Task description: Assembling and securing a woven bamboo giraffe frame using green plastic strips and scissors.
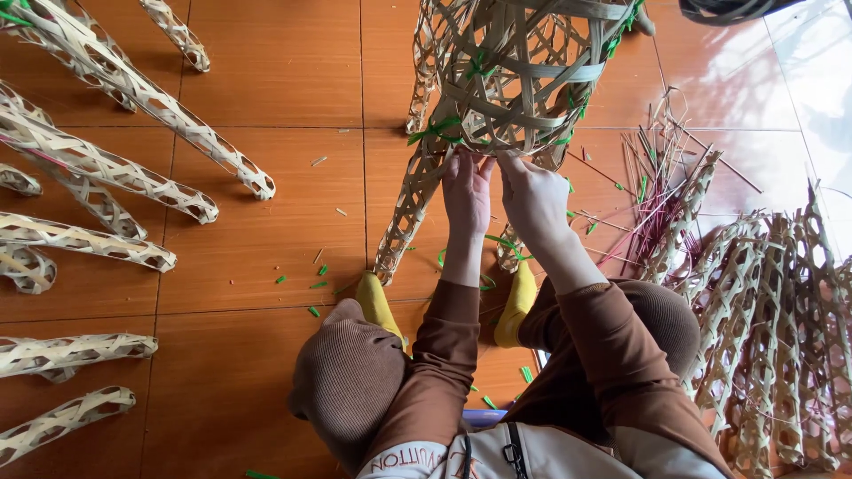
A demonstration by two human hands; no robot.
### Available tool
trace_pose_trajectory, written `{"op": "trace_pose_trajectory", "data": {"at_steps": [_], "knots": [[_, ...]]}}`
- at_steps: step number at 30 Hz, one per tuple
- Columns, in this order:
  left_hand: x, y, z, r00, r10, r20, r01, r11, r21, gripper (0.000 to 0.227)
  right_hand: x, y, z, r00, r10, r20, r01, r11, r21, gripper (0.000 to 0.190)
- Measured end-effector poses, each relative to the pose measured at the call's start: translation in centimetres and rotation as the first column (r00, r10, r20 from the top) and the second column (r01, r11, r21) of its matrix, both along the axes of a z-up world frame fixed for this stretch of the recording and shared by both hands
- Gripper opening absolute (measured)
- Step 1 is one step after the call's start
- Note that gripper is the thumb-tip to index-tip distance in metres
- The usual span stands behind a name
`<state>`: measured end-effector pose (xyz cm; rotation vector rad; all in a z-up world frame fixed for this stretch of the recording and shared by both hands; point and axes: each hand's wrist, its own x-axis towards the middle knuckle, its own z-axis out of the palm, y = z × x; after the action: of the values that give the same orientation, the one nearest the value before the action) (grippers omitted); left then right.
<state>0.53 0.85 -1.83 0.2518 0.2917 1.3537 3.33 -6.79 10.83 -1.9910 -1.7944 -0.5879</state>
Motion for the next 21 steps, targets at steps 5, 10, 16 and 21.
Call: {"op": "trace_pose_trajectory", "data": {"at_steps": [5, 10, 16, 21], "knots": [[-1.1, -0.2, 1.2, 0.996, -0.050, 0.068, 0.051, 0.999, -0.011, 0.026, 1.1, 0.3, -0.4, 1.000, -0.008, 0.002, 0.008, 0.999, -0.042, 0.007], [1.9, 2.1, -4.1, 0.975, -0.133, 0.179, 0.156, 0.980, -0.121, 0.009, 0.2, 0.4, 0.0, 0.999, -0.033, 0.024, 0.035, 0.995, -0.088, 0.009], [1.7, 2.1, -0.4, 0.975, -0.209, 0.081, 0.222, 0.949, -0.226, 0.013, 0.2, 0.8, -0.2, 0.995, -0.095, -0.039, 0.084, 0.972, -0.218, 0.012], [3.7, 2.9, -5.5, 0.916, -0.322, 0.240, 0.331, 0.944, 0.006, 0.018, 0.5, 1.4, -0.4, 0.983, -0.138, -0.118, 0.101, 0.956, -0.276, 0.020]]}}
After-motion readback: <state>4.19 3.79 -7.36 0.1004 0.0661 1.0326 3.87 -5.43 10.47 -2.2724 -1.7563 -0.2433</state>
